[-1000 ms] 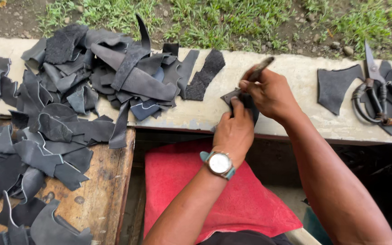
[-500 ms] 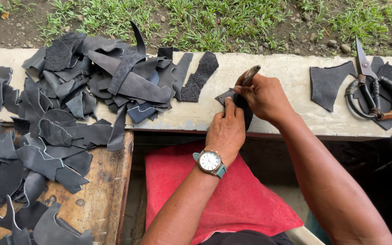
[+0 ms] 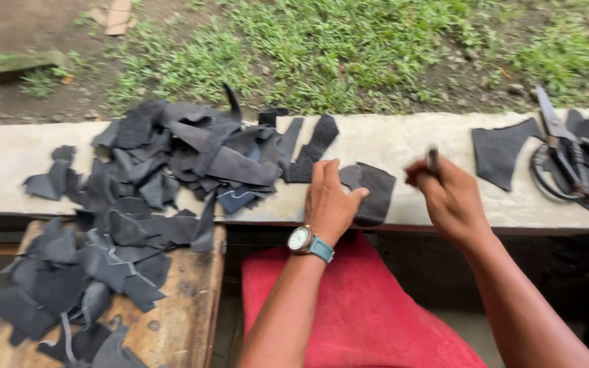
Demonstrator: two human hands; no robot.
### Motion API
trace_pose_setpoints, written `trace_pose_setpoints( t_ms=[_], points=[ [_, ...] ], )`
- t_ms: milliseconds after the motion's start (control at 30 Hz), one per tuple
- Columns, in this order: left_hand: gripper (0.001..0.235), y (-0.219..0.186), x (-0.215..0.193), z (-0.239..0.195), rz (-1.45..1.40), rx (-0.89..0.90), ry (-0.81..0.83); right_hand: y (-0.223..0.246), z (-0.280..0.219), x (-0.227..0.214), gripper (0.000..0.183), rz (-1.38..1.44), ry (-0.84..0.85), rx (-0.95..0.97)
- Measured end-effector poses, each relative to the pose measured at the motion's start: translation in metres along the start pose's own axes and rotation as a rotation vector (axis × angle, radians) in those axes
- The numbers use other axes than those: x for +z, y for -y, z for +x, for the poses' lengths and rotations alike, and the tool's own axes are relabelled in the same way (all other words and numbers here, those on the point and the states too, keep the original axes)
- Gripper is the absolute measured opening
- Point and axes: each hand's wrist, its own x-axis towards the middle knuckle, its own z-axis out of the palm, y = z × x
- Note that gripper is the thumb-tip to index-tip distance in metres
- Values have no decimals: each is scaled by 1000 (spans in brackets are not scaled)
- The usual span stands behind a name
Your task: The person uses a knife to cut and trim small pieces of black leather on a concrete ledge. They handle the leather pieces by hand, aligning them and making precise cuts, while a pile of leather scraps accumulates on the left side of the workspace.
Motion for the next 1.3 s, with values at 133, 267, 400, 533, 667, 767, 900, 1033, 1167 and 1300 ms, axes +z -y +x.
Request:
trace_pose_setpoints(
  t_ms=[133,267,400,533,667,767,900,1033,1167,1300],
  points=[
    [46,11,14,6,-12,57,-53,24,-54,27,35,-164,130,23],
    [33,30,17,13,-243,-174,-21,41,-64,48,52,-433,311,170],
    [32,42,14,5,-390,-210,-24,24,-83,48,31,-285,238,147],
    [33,34,16,-6,-315,-212,32,1,-95,52,25,-162,143,119],
    [45,19,19,-30,-143,120,-154,-20,-98,65,20,160,61,412],
    [39,13,19,-35,-229,-27,-96,-34,-99,79,19,440,-35,472],
    [27,12,13,-38,-396,-214,-37,-44,-106,81,31,618,-128,551],
    [29,2,14,-42,-485,-141,-21,-43,-117,64,43,809,-216,608],
    [34,7,29,-39,-802,-288,248,-40,-130,46,45,922,-205,614],
    [36,26,39,-29,-930,-215,305,-45,-133,31,29,994,-67,589]
  ],
)
